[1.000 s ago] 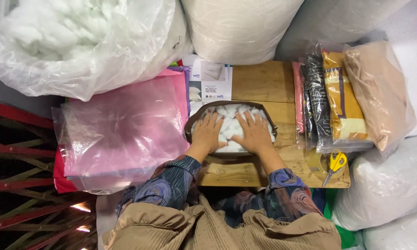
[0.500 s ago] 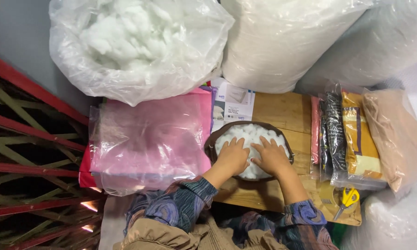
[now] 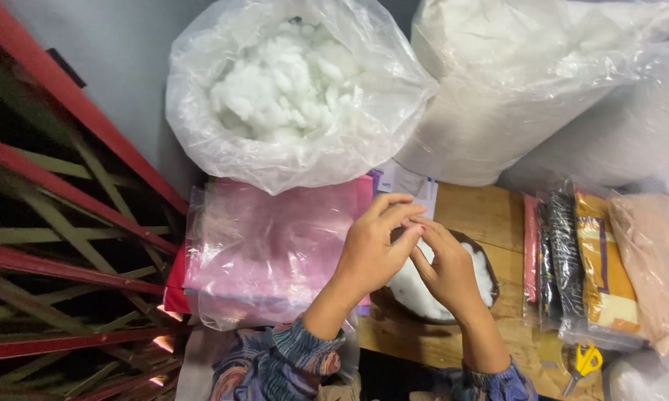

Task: Stuffing a small circular cushion cover with white polyester fiberfill by hand.

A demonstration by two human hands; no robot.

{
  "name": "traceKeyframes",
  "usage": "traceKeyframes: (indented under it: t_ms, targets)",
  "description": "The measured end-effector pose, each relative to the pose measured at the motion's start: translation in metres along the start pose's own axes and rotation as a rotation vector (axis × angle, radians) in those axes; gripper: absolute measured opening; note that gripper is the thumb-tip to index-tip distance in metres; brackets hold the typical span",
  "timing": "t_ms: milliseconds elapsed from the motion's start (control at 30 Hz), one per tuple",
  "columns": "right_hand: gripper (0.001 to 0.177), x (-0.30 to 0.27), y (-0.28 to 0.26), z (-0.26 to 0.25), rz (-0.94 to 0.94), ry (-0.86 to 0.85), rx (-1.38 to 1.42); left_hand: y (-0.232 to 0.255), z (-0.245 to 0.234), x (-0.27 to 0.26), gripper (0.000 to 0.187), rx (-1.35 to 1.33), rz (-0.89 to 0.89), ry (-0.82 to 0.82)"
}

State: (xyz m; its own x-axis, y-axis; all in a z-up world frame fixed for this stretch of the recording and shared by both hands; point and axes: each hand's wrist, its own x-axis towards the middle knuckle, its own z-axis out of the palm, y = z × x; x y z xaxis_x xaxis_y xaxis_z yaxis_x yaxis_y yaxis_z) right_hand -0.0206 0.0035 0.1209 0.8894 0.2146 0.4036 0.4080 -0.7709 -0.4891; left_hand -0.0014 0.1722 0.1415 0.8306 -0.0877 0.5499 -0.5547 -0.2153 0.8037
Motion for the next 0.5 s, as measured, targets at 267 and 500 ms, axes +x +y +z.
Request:
traceKeyframes:
  t_ms: [267, 500]
  targets:
    - [0.036, 0.098, -0.093, 0.019, -0.293, 0.022, 0.131, -0.043, -0.122, 0.067, 0.045, -0.302, -0.263, 0.532]
    - [0.054, 0.242, -0.105, 0.085, -0.472, 0.169, -0.161, -0.074, -0.161, 0.083, 0.064, -0.478, -0.398, 0.616]
